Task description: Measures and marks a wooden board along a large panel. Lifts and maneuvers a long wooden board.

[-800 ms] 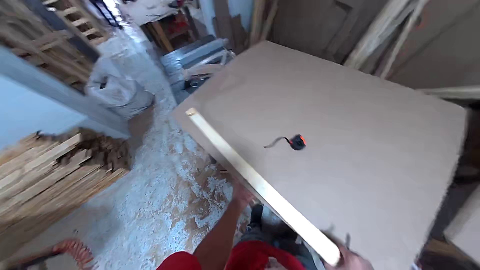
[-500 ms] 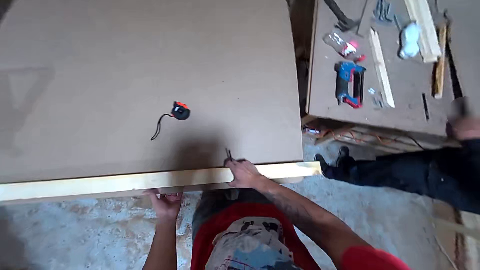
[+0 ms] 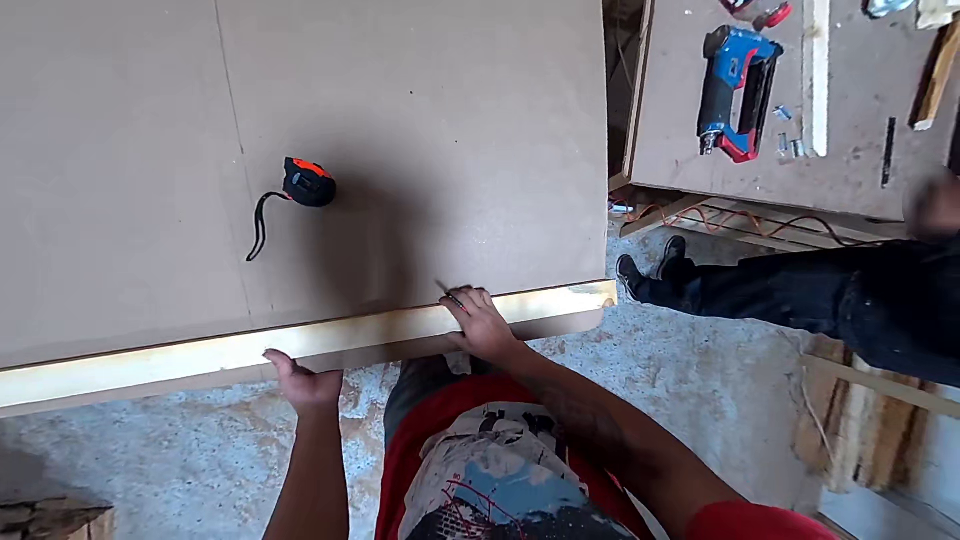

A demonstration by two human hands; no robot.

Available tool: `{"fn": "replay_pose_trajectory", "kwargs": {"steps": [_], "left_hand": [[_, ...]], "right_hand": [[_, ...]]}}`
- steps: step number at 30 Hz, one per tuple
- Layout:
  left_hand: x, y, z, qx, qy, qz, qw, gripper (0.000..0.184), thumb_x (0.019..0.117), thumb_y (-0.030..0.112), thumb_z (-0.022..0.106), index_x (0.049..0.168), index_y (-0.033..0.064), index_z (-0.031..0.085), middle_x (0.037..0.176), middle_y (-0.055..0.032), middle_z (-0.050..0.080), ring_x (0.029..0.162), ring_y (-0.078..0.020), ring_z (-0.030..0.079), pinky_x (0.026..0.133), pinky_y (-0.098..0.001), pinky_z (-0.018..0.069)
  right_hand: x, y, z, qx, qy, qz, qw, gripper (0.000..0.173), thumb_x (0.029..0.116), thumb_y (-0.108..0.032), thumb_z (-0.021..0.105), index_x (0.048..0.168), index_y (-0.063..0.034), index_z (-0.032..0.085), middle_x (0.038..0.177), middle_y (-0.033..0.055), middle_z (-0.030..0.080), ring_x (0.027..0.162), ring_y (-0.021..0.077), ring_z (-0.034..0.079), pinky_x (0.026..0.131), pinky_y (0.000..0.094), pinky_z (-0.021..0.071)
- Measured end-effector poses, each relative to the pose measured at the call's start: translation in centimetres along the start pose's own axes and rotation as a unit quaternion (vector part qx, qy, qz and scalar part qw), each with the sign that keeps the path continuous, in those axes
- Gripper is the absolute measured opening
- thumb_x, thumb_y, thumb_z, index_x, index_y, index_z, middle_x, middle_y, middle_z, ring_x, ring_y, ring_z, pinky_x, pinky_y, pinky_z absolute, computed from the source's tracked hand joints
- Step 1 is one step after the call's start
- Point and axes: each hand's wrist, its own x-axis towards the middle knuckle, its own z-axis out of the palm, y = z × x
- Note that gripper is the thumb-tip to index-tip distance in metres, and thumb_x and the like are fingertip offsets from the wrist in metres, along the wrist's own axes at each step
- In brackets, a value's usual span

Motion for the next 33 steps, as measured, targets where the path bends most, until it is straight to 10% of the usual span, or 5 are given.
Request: {"fn": "replay_pose_trajectory", "kwargs": {"steps": [33], "left_hand": [[0.2,0.2,0.7,-0.020,-0.013,-0.015,1.000,0.083,0.0980,0.078,0.014,0.154,0.0216,0.037,0.151,-0.0097,0.052,0.142,-0.0290,0.048,0.114,-0.0630,0.0400]], "right_hand": [[2.2,0.2,0.9,0.005,0.025,-0.037,0.999,0.062,0.0865,-0.053,0.075,0.130,-0.0092,0.064,0.126,0.0162,0.064,0.121,0.0357,0.058,0.105,0.0524,0.0434]]}}
